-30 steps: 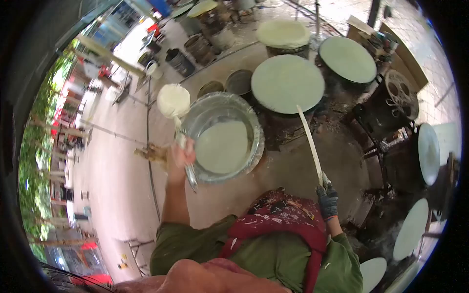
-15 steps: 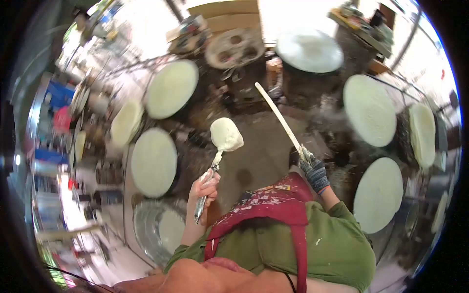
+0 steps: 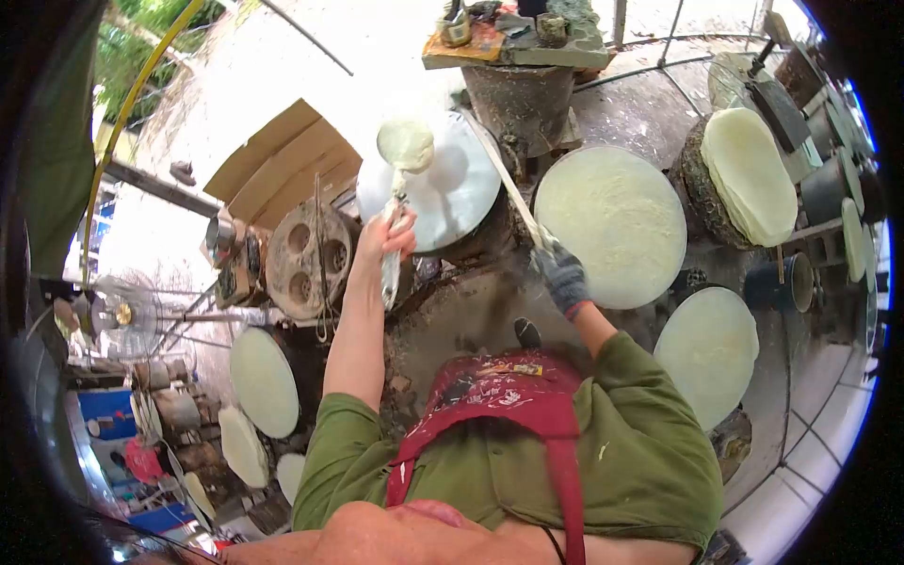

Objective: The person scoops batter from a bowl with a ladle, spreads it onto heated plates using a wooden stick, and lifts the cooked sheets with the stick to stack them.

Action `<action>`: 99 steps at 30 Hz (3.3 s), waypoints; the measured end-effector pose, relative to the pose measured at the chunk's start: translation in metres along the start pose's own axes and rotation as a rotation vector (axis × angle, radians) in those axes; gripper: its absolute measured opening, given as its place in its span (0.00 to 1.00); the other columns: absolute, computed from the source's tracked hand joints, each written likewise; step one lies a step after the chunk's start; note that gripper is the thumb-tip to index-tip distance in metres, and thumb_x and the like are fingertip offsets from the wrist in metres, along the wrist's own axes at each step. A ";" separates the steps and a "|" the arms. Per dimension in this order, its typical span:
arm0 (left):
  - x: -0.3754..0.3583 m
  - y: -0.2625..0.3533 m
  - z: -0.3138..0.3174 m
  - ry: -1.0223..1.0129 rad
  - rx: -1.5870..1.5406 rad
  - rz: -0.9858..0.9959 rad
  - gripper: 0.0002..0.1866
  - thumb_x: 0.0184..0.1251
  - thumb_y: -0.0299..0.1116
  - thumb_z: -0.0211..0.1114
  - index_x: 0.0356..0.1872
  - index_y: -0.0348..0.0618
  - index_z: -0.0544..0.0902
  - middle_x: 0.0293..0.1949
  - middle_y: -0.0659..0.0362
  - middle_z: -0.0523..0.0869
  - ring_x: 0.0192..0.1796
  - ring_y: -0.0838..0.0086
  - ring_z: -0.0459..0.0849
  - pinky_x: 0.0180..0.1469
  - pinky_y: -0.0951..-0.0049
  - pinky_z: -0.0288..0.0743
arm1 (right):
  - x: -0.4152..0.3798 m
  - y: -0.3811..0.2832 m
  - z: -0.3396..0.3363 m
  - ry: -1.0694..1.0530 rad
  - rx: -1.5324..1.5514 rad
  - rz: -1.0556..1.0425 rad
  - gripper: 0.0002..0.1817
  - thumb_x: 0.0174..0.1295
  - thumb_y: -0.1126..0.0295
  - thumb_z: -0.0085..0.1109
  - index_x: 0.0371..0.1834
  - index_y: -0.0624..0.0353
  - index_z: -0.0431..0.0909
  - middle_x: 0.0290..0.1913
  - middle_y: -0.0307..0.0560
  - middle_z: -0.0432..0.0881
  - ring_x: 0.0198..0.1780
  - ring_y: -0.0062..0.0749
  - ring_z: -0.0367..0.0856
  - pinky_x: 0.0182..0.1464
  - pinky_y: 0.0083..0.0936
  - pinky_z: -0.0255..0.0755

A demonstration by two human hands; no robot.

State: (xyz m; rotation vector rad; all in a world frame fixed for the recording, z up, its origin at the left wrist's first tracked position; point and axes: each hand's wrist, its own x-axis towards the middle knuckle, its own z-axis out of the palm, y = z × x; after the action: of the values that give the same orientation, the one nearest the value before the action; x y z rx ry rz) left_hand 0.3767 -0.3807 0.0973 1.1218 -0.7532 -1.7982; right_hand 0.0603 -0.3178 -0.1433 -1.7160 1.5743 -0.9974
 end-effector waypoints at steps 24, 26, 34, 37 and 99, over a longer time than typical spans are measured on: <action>0.080 0.016 -0.222 0.424 0.724 0.516 0.12 0.62 0.32 0.55 0.40 0.31 0.73 0.28 0.51 0.78 0.30 0.65 0.77 0.35 0.69 0.71 | 0.145 -0.119 0.110 -0.152 -0.210 0.410 0.19 0.66 0.60 0.41 0.58 0.50 0.70 0.50 0.55 0.76 0.49 0.46 0.75 0.47 0.36 0.72; 0.070 0.008 -0.232 0.439 0.725 0.482 0.10 0.64 0.30 0.52 0.39 0.32 0.74 0.27 0.59 0.76 0.28 0.78 0.73 0.31 0.76 0.69 | 0.150 -0.108 0.129 -0.196 -0.009 0.661 0.18 0.65 0.58 0.43 0.55 0.49 0.73 0.51 0.55 0.76 0.48 0.49 0.76 0.48 0.38 0.72; -0.001 -0.015 -0.239 0.602 0.608 0.261 0.07 0.64 0.29 0.52 0.35 0.34 0.72 0.25 0.64 0.72 0.24 0.81 0.68 0.26 0.77 0.65 | 0.169 -0.064 0.113 -0.100 -0.443 0.000 0.19 0.65 0.61 0.47 0.56 0.56 0.71 0.48 0.56 0.77 0.46 0.43 0.77 0.46 0.30 0.72; -0.017 -0.014 -0.224 0.651 0.633 0.194 0.06 0.65 0.29 0.52 0.35 0.35 0.71 0.24 0.64 0.71 0.23 0.82 0.67 0.24 0.78 0.64 | 0.189 -0.097 0.115 -0.317 -0.203 0.334 0.19 0.64 0.64 0.47 0.57 0.56 0.70 0.45 0.56 0.77 0.41 0.42 0.77 0.43 0.30 0.73; -0.062 -0.035 -0.184 0.075 1.108 -0.025 0.13 0.62 0.33 0.56 0.43 0.35 0.74 0.32 0.43 0.82 0.36 0.51 0.83 0.37 0.61 0.74 | 0.091 -0.160 0.080 -0.868 1.526 0.937 0.20 0.63 0.60 0.52 0.58 0.49 0.67 0.19 0.28 0.70 0.16 0.10 0.63 0.15 0.11 0.56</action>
State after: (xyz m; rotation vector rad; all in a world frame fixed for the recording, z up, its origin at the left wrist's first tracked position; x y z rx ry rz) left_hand 0.5458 -0.3182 0.0166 1.8532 -1.7855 -1.2853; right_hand 0.2159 -0.3936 -0.0416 -0.1279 0.4625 -0.4716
